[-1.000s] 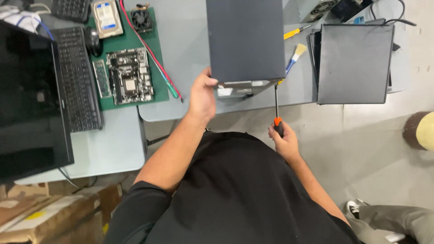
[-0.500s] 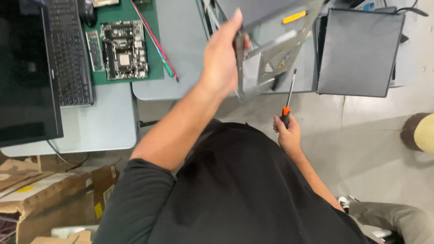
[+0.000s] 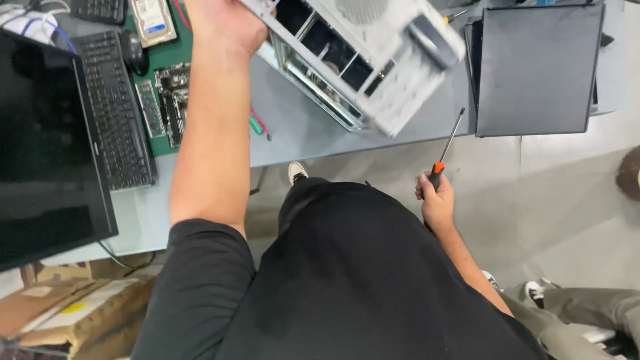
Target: Disassembling the internal frame and removing the motherboard from a desktop computer case using a screwdriver.
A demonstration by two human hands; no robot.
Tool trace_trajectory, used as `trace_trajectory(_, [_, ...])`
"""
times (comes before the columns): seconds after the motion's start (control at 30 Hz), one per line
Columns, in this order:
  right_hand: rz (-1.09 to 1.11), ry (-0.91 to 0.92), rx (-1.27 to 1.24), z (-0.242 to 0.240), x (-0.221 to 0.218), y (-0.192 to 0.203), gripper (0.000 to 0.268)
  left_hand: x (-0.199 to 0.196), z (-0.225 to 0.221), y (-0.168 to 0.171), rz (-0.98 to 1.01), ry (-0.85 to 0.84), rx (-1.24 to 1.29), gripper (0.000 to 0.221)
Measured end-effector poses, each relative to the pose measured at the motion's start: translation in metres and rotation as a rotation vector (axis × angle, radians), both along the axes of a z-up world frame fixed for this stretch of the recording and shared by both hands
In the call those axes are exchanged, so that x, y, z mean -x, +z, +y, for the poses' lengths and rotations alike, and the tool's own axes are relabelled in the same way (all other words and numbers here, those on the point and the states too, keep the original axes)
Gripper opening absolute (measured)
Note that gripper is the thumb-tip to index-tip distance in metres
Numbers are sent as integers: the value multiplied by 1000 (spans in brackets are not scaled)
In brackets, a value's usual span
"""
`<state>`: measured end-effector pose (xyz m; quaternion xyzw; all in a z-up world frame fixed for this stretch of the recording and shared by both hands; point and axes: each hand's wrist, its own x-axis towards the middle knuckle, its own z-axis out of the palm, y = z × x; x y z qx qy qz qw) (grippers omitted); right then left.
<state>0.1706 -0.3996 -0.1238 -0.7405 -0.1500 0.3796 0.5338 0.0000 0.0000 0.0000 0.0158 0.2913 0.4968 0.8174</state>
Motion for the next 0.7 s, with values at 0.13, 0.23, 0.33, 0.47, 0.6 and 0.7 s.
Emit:
trace_trajectory(0.13, [-39, -7, 60, 6, 9, -18, 14, 8, 12, -20, 15, 96, 92, 22])
trace_trajectory(0.23, [-241, 24, 51, 15, 22, -18, 15, 14, -5, -40, -149, 154, 113, 10])
trace_trajectory(0.33, [-373, 147, 120, 14, 18, -28, 13, 12, -37, -37, -312, 309, 12, 11])
trace_trajectory(0.47, [-548, 517, 145, 18, 10, -36, 13, 26, -75, -40, 253, 159, -144, 31])
trace_trajectory(0.6, [-493, 724, 274, 32, 10, -43, 18, 71, -88, -67, 787, -240, -1221, 40])
trace_trajectory(0.7, [-491, 782, 238, 56, 16, -24, 33, 85, -77, -91, 1350, -782, -1386, 60])
